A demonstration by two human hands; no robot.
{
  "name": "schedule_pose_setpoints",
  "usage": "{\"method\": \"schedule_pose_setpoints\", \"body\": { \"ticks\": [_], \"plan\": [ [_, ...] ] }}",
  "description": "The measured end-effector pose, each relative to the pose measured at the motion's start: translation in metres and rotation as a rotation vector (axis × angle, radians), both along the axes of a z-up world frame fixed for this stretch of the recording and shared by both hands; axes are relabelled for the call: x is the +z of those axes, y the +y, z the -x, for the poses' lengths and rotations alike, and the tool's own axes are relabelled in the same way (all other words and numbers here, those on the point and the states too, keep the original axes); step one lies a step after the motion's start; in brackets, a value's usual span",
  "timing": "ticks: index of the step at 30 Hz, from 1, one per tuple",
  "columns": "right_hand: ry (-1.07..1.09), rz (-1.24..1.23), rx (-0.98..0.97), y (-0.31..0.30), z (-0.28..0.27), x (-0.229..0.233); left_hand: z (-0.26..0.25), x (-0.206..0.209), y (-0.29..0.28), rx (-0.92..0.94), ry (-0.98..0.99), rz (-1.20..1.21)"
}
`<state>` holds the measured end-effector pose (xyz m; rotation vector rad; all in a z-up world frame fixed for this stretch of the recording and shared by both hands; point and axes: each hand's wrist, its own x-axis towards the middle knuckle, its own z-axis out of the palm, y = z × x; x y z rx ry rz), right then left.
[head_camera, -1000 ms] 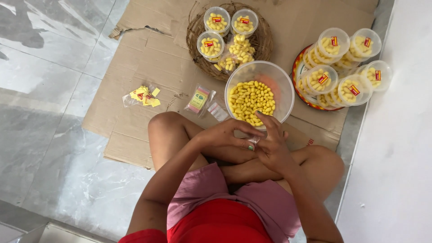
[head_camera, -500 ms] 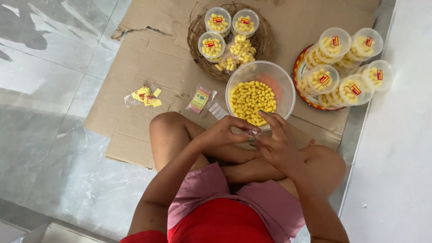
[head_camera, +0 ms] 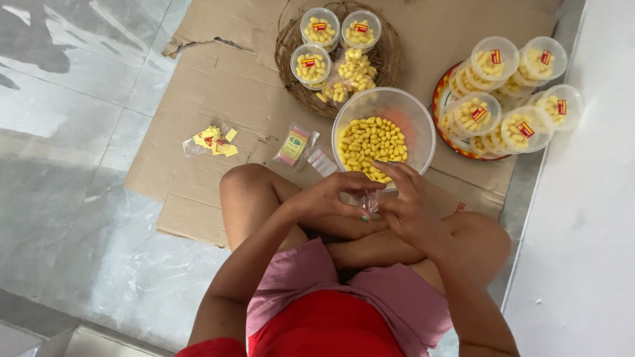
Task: Manually filling small plastic bags with yellow snack balls from a large bowl while sitting on the floor.
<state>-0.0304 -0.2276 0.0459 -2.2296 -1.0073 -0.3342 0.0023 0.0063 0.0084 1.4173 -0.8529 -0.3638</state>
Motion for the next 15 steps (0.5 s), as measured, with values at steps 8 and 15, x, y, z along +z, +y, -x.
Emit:
{"method": "schedule_pose_setpoints", "body": {
  "ticks": [8,15],
  "plan": [
    [-0.016,0.072,0.002,0.012,0.004,0.019,0.001,-0.017,0.007,-0.078,0.035,0.020],
    [0.096,0.070,0.044,0.017,0.006,0.024,0.003,-0.028,0.016,-0.110,0.074,0.056]
  ]
}}
